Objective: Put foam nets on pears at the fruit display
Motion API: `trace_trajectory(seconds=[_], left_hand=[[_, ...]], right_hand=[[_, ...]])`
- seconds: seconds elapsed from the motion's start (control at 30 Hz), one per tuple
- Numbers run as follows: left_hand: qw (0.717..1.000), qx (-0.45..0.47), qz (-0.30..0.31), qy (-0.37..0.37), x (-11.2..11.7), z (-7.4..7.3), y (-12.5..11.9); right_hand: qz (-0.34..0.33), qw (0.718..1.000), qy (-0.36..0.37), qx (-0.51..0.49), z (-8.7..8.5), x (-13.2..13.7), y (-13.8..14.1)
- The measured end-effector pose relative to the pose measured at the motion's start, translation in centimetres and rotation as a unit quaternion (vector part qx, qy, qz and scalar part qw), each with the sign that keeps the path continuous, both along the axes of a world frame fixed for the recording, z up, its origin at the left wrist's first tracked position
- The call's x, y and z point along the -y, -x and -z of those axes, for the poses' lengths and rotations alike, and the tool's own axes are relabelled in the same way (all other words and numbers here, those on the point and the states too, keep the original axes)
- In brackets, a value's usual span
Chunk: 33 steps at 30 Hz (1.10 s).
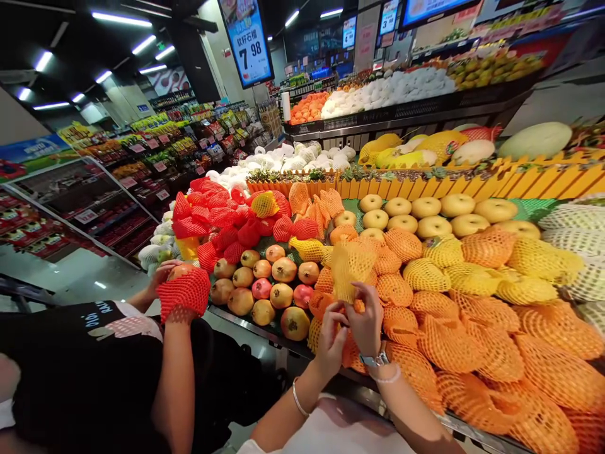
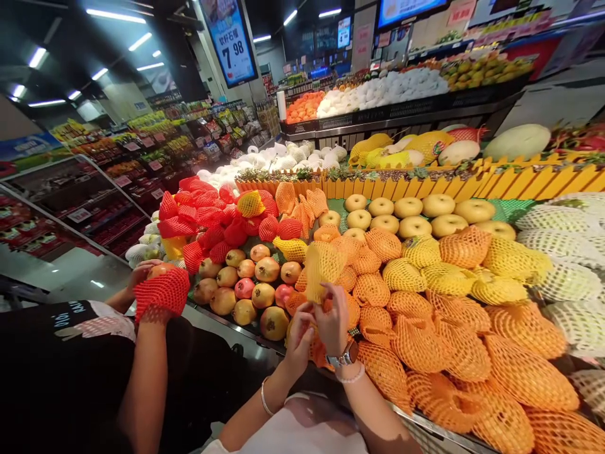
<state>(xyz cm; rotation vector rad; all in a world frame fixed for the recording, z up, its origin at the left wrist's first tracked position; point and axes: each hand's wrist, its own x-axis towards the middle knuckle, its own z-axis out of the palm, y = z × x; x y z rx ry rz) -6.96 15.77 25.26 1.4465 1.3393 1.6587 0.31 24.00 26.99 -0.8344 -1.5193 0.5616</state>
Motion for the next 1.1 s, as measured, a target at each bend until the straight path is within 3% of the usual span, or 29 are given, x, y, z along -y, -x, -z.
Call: trace_trajectory(seconds=[0.2,0.37,0.47,0.53,0.67,0.77,0.87,0.97,1.1], left_hand=[[0.993,0.065,-0.091,0.038,0.8,1.8,-0.4],[0.985,-0.114,-0.131,0.015,0.9,2.2,1.1],[0.971,-0.145,-0.180,0.062,0.6,2.3,2.0],[0.969,-0.095,-0.202,0.104,0.4,1.9,2.1],[0.969,0.139,-0.170,0.116,0.1,-0.1,0.9],[0.947,0.284,-0.129,0.082,0.0,-1.8,-0.4],[0.912,0.397,-0.087,0.065,0.0,-2.0,-1.1],[0.896,0.428,-0.099,0.070,0.1,0.2,-1.1],[0.933,0.307,-0.106,0.157,0.2,5.4,-0.3]], right_hand=[[-0.014,0.998,-0.046,0.033,0.2,1.4,-0.1],[-0.038,0.999,0.002,-0.022,-0.2,2.2,-0.5],[-0.029,0.999,-0.009,-0.042,-0.1,2.6,-0.6],[-0.017,0.998,-0.042,-0.032,0.4,2.6,-0.8],[-0.002,0.999,-0.048,-0.024,1.7,2.0,-1.2],[-0.004,0.998,-0.054,-0.019,2.1,1.9,-1.4],[-0.026,0.997,-0.071,-0.012,1.6,2.8,-1.2],[-0.028,0.998,-0.065,-0.005,1.0,3.9,-0.8],[-0.047,0.995,-0.083,0.003,0.2,4.8,-0.6]])
